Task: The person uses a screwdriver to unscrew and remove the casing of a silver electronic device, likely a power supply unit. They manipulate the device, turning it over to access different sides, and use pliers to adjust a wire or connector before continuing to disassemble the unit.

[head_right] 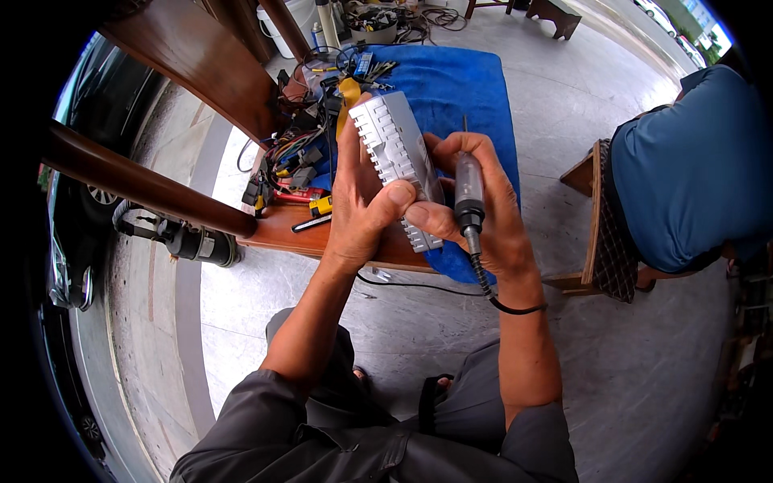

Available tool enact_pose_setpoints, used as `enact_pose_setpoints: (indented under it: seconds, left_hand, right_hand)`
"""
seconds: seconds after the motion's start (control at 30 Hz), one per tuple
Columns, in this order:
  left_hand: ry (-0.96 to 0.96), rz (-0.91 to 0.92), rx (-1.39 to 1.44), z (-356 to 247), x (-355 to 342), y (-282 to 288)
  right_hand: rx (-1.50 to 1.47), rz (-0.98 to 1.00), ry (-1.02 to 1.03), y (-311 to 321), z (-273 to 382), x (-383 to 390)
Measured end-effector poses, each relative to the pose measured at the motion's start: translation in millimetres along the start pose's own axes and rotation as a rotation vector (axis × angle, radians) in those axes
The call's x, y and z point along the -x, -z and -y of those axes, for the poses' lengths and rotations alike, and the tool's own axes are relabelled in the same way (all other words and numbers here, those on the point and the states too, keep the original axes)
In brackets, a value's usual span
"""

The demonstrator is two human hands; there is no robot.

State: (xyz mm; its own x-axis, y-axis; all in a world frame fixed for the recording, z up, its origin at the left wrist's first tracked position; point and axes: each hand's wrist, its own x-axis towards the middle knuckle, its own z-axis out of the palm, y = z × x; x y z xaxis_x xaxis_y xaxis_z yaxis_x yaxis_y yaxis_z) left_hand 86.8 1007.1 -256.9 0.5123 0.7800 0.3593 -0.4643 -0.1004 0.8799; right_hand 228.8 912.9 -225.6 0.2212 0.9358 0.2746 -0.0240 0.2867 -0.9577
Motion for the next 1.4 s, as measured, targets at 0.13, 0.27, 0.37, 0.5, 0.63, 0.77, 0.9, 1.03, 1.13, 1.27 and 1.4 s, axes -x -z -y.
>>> enact_pose_setpoints:
  seconds: [0.13,0.27,0.37,0.5,0.63,0.77,0.9,1.03,1.13,1.27,1.4]
  left_hand:
    - [0.0,0.002,-0.036,3,0,-1]
    - [0.015,0.002,-0.061,3,-1,-2]
    - [0.027,-0.004,-0.082,4,0,-1]
    - [0.03,-0.01,-0.041,1,-1,-3]
    - [0.028,0.009,-0.042,0,-1,-3]
    - [0.006,0.027,-0.035,1,-1,-6]
    - [0.014,0.038,-0.035,1,0,-7]
    - [0.015,0.035,-0.039,0,0,-7]
    - [0.025,0.016,-0.016,-2,-1,-8]
    - [0.028,0.01,-0.009,-1,-1,-7]
    - [0.032,0.007,-0.022,-1,-1,-7]
  right_hand:
    - [-0.014,-0.031,0.009,1,-5,0]
    - [-0.002,-0.068,-0.008,2,-9,1]
    - [-0.029,-0.105,-0.003,-2,-14,0]
    - [-0.001,-0.109,0.041,-1,-16,-1]
    - [-0.021,-0.082,0.025,6,-21,-1]
    - [-0.024,-0.037,0.01,15,-19,0]
    - [-0.048,-0.001,0.016,20,-24,1]
    - [-0.058,-0.002,0.022,21,-25,0]
    - [-0.049,-0.039,0.037,16,-26,-1]
    - [-0.052,-0.043,0.084,15,-32,-2]
    - [-0.048,-0.035,0.071,19,-31,-1]
